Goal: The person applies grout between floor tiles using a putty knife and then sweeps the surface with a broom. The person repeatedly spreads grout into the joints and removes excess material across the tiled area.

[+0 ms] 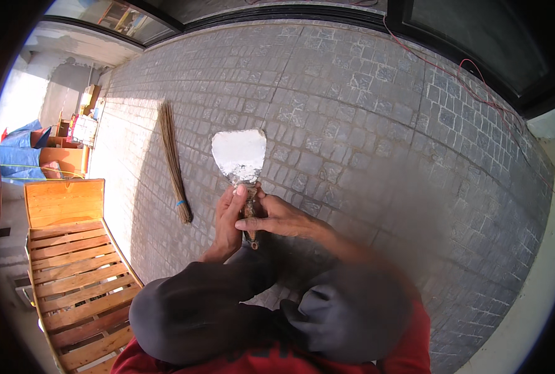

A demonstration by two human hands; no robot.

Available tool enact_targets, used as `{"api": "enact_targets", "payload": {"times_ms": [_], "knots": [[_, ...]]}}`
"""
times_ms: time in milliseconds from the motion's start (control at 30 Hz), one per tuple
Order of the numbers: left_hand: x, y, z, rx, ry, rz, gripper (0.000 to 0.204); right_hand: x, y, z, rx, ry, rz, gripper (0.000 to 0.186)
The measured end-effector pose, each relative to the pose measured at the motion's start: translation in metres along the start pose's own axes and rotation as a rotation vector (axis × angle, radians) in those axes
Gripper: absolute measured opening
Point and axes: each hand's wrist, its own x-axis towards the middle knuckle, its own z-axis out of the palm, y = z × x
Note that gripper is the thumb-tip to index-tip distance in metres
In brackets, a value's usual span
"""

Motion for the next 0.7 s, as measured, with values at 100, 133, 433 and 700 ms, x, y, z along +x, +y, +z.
{"api": "enact_targets", "payload": {"times_ms": [100,133,433,700], "knots": [[0.009,-0.04,-0.022,0.174,-0.062,0.086,0.036,-0.004,0.011,-0.004,0.291,-0.037,0.202,0.041],[0.015,-0.042,-0.015,0.275,-0.111,0.124,0.034,-0.014,0.025,-0.004,0.205,0.1,0.193,0.03],[0.073,-0.104,-0.162,1.269,0.62,0.451,0.073,-0.073,0.059,-0.016,0.134,0.626,0.366,0.026],[0.098,-0.176,-0.339,1.489,0.876,-0.106,0.07,-0.056,0.036,-0.013,0.145,0.524,0.469,0.034]]}}
